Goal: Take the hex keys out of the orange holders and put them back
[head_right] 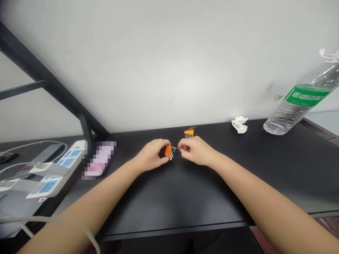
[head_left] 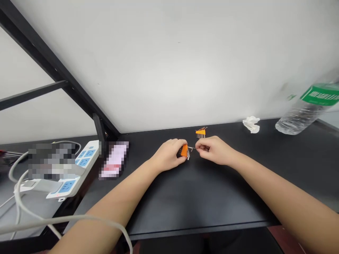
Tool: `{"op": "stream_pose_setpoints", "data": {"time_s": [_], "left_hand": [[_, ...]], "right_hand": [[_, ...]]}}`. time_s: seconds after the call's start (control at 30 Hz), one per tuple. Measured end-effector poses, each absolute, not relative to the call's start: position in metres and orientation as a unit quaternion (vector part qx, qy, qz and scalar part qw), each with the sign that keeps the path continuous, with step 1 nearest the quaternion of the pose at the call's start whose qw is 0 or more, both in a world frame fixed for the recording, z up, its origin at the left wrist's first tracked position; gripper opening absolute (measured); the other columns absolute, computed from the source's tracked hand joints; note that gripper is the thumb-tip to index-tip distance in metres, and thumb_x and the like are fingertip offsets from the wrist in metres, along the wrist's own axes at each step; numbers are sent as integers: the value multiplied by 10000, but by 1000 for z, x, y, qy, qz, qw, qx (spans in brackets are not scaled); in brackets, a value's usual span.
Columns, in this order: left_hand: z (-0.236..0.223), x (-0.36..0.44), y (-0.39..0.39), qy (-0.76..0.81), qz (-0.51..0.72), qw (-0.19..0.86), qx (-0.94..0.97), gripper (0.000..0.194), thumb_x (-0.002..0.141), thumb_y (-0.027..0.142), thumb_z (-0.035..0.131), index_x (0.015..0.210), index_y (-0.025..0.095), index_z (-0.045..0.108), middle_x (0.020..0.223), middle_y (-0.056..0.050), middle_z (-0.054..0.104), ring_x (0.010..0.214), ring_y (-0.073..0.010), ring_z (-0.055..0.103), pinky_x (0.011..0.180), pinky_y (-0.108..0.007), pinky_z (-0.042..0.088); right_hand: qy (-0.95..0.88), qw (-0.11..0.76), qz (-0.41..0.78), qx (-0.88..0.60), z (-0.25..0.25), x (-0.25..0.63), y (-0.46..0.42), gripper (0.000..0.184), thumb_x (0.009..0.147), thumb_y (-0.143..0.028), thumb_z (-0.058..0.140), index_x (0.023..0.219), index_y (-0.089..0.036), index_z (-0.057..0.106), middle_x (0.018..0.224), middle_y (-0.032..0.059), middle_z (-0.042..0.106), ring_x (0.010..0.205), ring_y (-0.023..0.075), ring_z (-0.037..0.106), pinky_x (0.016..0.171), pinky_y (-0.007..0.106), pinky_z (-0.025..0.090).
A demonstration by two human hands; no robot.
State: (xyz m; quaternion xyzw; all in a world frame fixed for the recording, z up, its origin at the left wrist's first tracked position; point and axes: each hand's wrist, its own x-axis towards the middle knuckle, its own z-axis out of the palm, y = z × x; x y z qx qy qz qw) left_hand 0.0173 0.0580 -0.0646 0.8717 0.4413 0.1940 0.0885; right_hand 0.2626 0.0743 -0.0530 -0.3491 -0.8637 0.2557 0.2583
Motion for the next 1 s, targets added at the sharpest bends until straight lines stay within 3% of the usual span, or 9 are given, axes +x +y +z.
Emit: {"op": "stream_pose_setpoints", "data": {"time_s": [0.63, 1.0], "left_hand": [[-66, 17, 59, 442, 194, 103, 870, 327, 794, 222, 685, 1104, 256, 584, 1021, -25, 704, 892, -217, 659, 816, -360, 536], [-69, 21, 55, 447, 248, 196, 837, 340, 779, 216, 688, 1097, 248, 571, 998, -7, 695, 849, -179, 677, 788, -309, 562]], "right_hand": [[-880, 246, 221, -340, -52, 262, 75, 126, 823, -97, 537, 785, -207, 585, 659, -41, 563, 600, 110, 485, 622, 238, 374], [-877, 236, 233, -348, -52, 264, 74, 122, 818, -95, 528, 796, -207, 572, 660, -44, 565, 594, 108, 483, 602, 238, 363]]}}
